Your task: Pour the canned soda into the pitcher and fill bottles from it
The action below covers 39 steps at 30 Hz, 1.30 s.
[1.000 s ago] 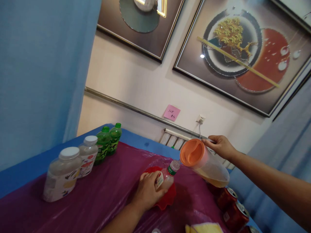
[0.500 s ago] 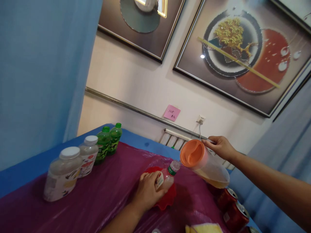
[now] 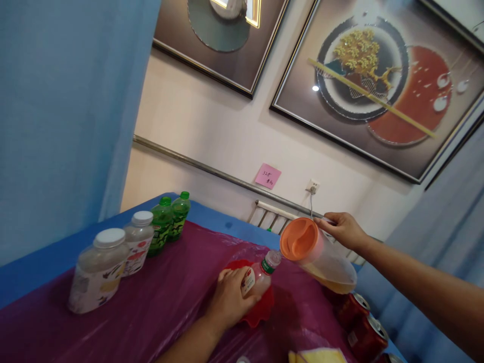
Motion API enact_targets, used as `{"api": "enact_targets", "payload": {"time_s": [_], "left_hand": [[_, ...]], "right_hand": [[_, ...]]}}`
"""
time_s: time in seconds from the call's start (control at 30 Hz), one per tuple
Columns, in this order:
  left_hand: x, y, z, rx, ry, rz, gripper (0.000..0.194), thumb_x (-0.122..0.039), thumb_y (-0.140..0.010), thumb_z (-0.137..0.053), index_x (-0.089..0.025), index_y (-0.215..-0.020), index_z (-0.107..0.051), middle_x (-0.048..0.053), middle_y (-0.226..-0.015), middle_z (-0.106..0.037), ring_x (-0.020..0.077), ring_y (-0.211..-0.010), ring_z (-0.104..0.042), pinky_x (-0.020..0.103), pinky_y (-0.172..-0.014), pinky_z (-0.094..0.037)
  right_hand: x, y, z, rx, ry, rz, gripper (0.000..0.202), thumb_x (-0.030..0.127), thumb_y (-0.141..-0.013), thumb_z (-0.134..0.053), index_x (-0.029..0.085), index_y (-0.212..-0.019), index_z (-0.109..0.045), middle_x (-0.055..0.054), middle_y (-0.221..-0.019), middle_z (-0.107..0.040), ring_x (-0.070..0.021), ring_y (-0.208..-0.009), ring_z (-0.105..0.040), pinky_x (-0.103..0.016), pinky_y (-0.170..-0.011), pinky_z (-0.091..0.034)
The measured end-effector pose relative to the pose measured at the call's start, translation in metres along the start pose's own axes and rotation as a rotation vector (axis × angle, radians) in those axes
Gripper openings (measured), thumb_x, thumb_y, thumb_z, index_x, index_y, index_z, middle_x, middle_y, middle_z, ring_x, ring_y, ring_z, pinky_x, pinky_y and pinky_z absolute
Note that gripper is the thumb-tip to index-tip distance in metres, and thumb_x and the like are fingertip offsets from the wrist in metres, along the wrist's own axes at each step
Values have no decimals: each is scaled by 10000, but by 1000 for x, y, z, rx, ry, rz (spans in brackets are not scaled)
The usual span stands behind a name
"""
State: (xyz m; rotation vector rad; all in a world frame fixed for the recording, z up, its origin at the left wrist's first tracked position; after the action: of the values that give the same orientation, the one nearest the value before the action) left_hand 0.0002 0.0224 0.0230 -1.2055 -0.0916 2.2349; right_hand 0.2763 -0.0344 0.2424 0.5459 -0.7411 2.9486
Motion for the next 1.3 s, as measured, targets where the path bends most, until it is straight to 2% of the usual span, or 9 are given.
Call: {"api": "enact_targets", "payload": {"time_s": [0.2, 0.73, 0.97, 1.1, 1.2, 1.3], "left_hand": [[1, 0, -1, 6, 20, -3, 381, -341, -688, -796, -258, -1025, -641, 12, -1045, -739, 258, -1039, -625, 395, -1027, -357], [1, 0, 0, 18, -3, 10, 313, -338, -661, -797, -263, -923, -645, 17, -1026, -732, 264, -1037, -620, 396, -1025, -365], [1, 0, -2, -1, -31, 4, 294, -370, -706, -754, -254, -952, -644, 15, -973, -731, 253, -966, -615, 373, -962, -390], [6, -2, -6, 15, -26, 47, 357, -392, -697, -760, -259, -1008, -648, 18, -1050, -736, 259, -1021, -621, 358, -950, -408], [11, -4, -8, 11, 1, 107, 431, -419, -685, -776, -251, -1063, -653, 39, -1120, -734, 281, -1088, -627, 366, -963, -433], [15, -5, -10, -4, 18, 136, 476, -407, -677, -789, -245, -1107, -668, 51, -1152, -737, 295, -1128, -632, 368, -969, -459]], "right_hand": [[-2, 0, 0, 3, -10, 3, 594, 701, -793, -592, 248, -552, -294, 56, -581, -218, -104, -542, -233, -273, -488, -187], [-5, 4, -5, -16, -30, 21, 627, 743, -785, -590, 234, -524, -336, 51, -550, -237, -104, -534, -258, -263, -469, -189], [-14, 12, -10, -69, -136, -31, 622, 734, -792, -597, 240, -522, -333, 59, -529, -250, -93, -500, -251, -260, -460, -195], [-33, 26, -26, -161, -276, -184, 645, 802, -740, -596, 253, -516, -340, 64, -482, -280, -96, -453, -274, -254, -428, -219], [-59, 44, -50, -271, -446, -345, 638, 825, -732, -582, 271, -528, -342, 66, -457, -309, -106, -414, -286, -263, -395, -251], [-87, 65, -78, -381, -593, -454, 600, 785, -756, -592, 289, -538, -335, 64, -447, -324, -121, -396, -286, -287, -373, -279]]}}
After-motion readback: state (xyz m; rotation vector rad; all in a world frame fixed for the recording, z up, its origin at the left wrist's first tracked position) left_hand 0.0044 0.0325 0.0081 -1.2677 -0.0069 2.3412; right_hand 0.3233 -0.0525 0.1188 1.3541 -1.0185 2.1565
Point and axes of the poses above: each hand's wrist, its own y-axis away from the middle knuckle, its own z-axis out of the back of the hand, x = y × z, the point moved 3 cm from there along -y, towards the middle knuckle
